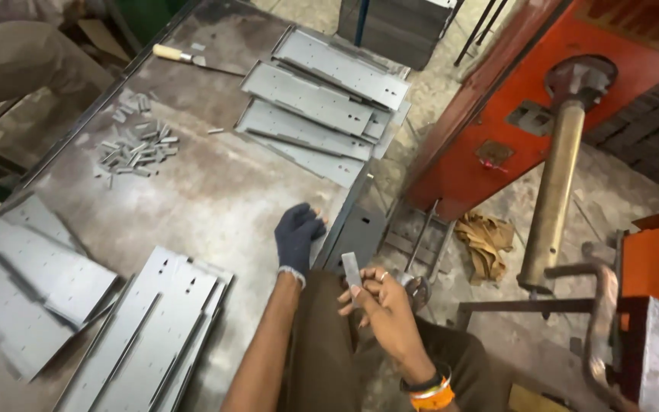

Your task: The recorder is using a spot welding machine to attach small metal clips to a larger metal plate component.

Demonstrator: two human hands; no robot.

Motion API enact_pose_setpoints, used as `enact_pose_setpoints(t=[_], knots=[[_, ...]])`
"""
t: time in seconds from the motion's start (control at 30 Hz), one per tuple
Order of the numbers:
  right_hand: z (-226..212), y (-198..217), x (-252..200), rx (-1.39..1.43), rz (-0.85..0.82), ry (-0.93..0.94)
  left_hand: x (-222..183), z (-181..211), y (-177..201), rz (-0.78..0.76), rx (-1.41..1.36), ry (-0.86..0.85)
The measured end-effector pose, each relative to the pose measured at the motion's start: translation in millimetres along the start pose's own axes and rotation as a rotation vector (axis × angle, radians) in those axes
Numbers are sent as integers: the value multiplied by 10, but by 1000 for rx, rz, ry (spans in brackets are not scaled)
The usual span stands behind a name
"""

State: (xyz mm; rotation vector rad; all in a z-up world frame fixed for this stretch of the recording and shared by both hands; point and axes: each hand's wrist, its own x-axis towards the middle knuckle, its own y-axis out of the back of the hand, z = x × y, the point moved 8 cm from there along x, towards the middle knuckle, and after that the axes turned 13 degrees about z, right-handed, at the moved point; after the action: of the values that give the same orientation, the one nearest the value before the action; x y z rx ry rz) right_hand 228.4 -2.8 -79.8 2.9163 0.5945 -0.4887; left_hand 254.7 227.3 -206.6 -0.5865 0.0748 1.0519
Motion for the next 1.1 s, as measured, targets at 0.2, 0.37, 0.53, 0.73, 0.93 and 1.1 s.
enact_pose_setpoints(t=[0.2,0.37,0.53,0.73,0.93,1.1], knots=[[402,200,215,-25,54,-159,1418,-324,-845,43,74,106],[1490,655,375,15,79,-341,1688,-176,-966,330,156,216],[1676,795,351,12,47,-322,1751,-281,-825,381,231,114],[1468,982,121,-3,66,-240,1263,-254,-518,278,65,122],[1812,1212,-130,44,97,-253,1000,-269,-40,347,214,50],[3082,1556,34,-4,98,-118,1413,-717,-64,440,-155,411]])
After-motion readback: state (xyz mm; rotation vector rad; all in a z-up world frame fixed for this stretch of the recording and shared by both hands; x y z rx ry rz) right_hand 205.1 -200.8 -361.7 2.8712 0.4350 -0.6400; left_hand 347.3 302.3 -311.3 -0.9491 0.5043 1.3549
